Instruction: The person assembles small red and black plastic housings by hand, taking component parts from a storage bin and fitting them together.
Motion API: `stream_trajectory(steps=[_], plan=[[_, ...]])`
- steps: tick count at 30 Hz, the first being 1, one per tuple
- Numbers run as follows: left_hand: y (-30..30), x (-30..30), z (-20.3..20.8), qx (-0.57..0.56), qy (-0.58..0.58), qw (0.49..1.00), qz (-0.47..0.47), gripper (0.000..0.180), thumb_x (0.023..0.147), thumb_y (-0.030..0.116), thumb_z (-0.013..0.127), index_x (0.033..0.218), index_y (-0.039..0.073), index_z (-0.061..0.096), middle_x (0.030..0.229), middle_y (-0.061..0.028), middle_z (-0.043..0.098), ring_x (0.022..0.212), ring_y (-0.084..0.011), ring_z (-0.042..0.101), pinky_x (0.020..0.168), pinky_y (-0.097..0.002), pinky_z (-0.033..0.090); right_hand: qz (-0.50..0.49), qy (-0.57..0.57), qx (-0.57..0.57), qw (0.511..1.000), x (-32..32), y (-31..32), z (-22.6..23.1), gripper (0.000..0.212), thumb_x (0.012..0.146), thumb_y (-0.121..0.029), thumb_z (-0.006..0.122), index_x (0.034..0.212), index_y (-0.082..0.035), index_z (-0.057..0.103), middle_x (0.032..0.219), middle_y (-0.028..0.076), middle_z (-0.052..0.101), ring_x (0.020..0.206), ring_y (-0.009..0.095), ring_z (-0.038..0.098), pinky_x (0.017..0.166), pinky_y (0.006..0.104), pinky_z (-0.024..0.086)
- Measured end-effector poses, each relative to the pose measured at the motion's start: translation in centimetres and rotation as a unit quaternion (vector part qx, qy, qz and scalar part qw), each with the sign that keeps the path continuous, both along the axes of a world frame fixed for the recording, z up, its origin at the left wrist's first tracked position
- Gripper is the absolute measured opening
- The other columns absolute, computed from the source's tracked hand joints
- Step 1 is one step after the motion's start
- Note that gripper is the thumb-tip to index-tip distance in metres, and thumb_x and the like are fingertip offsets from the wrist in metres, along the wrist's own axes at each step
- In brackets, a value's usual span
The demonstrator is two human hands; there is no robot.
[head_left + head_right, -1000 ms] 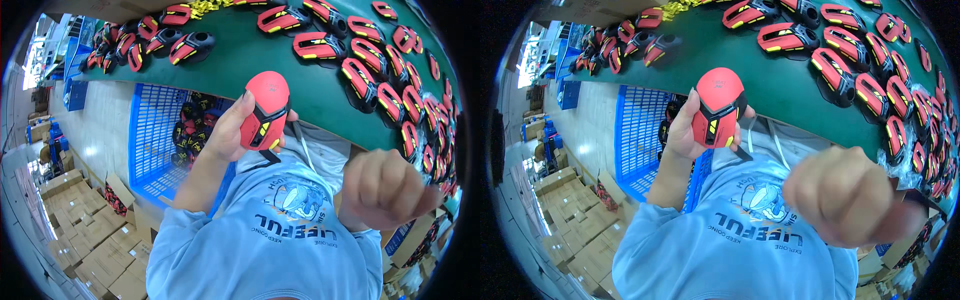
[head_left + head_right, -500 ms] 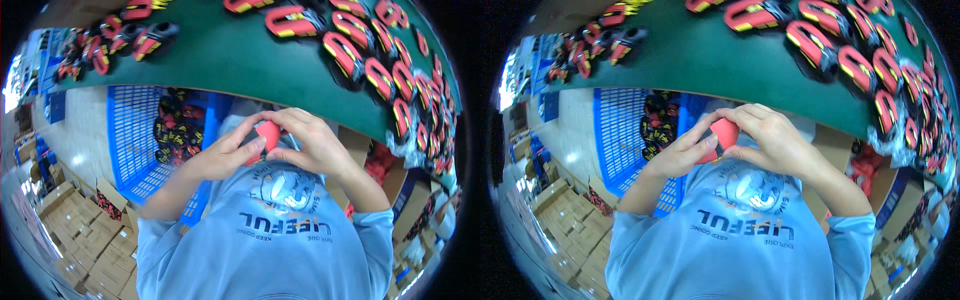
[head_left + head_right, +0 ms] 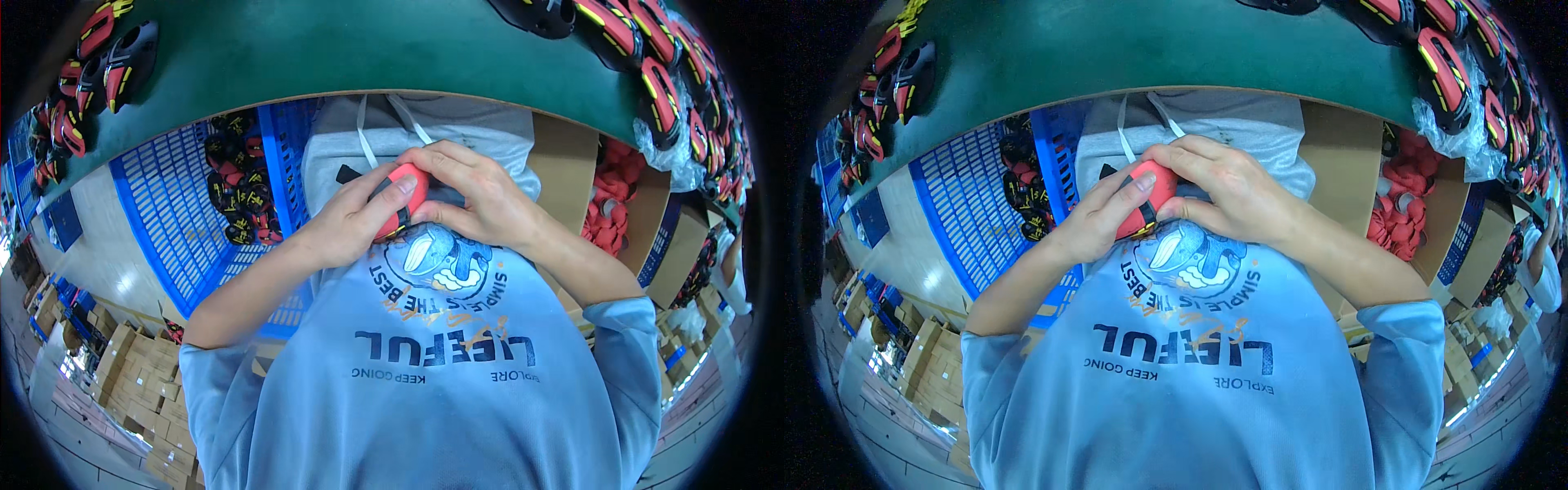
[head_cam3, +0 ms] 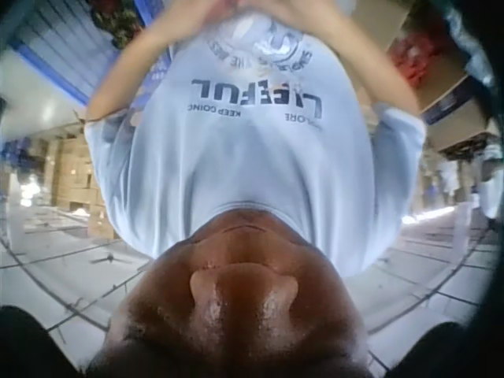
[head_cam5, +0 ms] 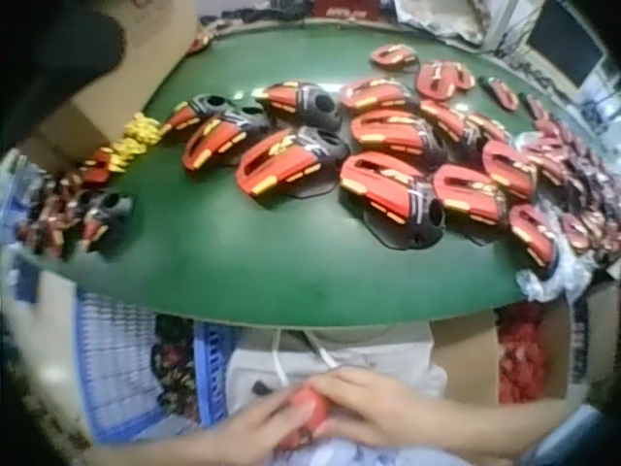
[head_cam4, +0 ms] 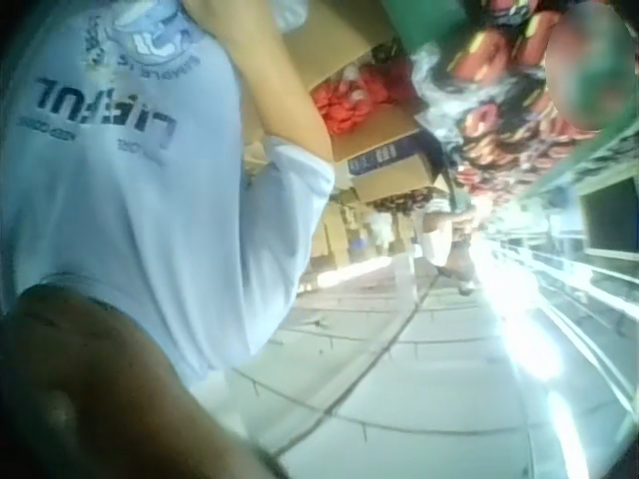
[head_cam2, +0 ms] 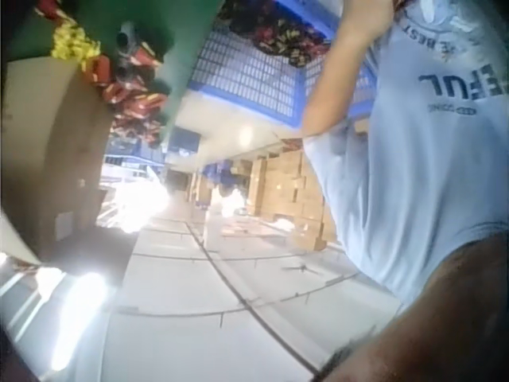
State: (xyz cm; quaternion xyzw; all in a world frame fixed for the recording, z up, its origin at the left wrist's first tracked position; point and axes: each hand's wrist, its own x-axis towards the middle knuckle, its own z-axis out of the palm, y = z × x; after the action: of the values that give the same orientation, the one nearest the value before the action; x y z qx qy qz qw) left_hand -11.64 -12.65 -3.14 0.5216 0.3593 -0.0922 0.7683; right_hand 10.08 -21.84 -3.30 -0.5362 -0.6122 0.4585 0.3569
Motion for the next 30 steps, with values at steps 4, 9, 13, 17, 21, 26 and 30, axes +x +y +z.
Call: stream_trajectory(steps=[4, 9, 13, 17, 21, 26, 30], plan=[[1.8, -0.6, -0.1, -0.084, 0.003, 0.995, 0.057, 0.064, 0.109, 0.05, 0.051, 0.145, -0.003, 0.053, 0.127, -0.0156, 0.067, 0.113, -0.0218, 0.067, 0.099, -0.0325, 0.052, 0.035, 0.012, 0.024, 0.999, 0.2, 2.2, -1.0, 0.064, 0.086, -0.028, 0.083, 0.14, -0.002, 0.06, 0.12, 0.02, 0.068, 0.107, 0.037, 0.07, 0.092, 0.0423, 0.059], [5.2, -7.4, 1.3, -0.167, -0.195, 0.942, 0.215, 0.069, 0.102, 0.038, 0.071, 0.152, 0.0, 0.044, 0.132, -0.0154, 0.066, 0.111, -0.027, 0.07, 0.089, -0.0432, 0.062, -0.043, 0.031, -0.046, 0.998, -0.9, 3.1, 0.3, 0.065, 0.093, -0.032, 0.078, 0.147, -0.003, 0.056, 0.135, 0.021, 0.064, 0.116, 0.035, 0.068, 0.096, 0.045, 0.058], [3.8, -22.6, -3.4, 0.194, 0.131, 0.905, 0.355, 0.056, 0.105, 0.039, 0.064, 0.14, -0.004, 0.058, 0.122, -0.0184, 0.071, 0.113, -0.0286, 0.071, 0.093, -0.0409, 0.059, 0.117, 0.054, 0.043, 0.991, -1.1, 4.8, 1.8, 0.041, 0.096, -0.028, 0.075, 0.131, -0.008, 0.069, 0.116, 0.016, 0.073, 0.106, 0.036, 0.071, 0.092, 0.0436, 0.058], [7.6, -19.5, 0.9, 0.572, 0.347, 0.695, 0.263, 0.042, 0.107, 0.03, 0.06, 0.13, -0.006, 0.063, 0.111, -0.0159, 0.074, 0.1, -0.0239, 0.072, 0.091, -0.0363, 0.057, 0.109, 0.025, 0.172, 0.979, 0.3, 5.5, 4.2, 0.035, 0.091, -0.024, 0.08, 0.122, -0.008, 0.074, 0.1, 0.009, 0.074, 0.085, 0.028, 0.07, 0.074, 0.0394, 0.058], [16.2, -6.9, 9.0, 0.667, 0.058, 0.712, 0.212, 0.035, 0.089, 0.014, 0.08, 0.118, -0.001, 0.068, 0.104, -0.0157, 0.073, 0.094, -0.0261, 0.072, 0.088, -0.0341, 0.056, 0.046, -0.011, 0.218, 0.975, 2.8, 7.2, 5.7, 0.029, 0.085, -0.02, 0.084, 0.111, -0.008, 0.078, 0.09, 0.004, 0.073, 0.076, 0.021, 0.069, 0.068, 0.0356, 0.056], [36.3, 9.7, 11.0, 0.792, 0.019, 0.602, 0.098, 0.072, 0.095, 0.05, 0.073, 0.139, -0.004, 0.058, 0.137, -0.0268, 0.062, 0.129, -0.0392, 0.058, 0.11, -0.0478, 0.045, -0.103, -0.085, 0.218, 0.967, 6.5, 8.0, 5.8, 0.025, 0.08, -0.017, 0.086, 0.102, -0.008, 0.079, 0.082, 0.003, 0.072, 0.073, 0.022, 0.068, 0.066, 0.0353, 0.053], [53.4, 17.2, 6.9, 0.764, 0.233, 0.588, 0.125, 0.098, 0.092, 0.071, 0.062, 0.146, -0.009, 0.047, 0.146, -0.0313, 0.054, 0.14, -0.0442, 0.049, 0.12, -0.0527, 0.034, -0.171, -0.139, 0.219, 0.951, 7.2, 6.6, 3.8, 0.024, 0.073, -0.015, 0.088, 0.094, -0.01, 0.079, 0.075, 0.002, 0.068, 0.066, 0.021, 0.064, 0.062, 0.0349, 0.049]])
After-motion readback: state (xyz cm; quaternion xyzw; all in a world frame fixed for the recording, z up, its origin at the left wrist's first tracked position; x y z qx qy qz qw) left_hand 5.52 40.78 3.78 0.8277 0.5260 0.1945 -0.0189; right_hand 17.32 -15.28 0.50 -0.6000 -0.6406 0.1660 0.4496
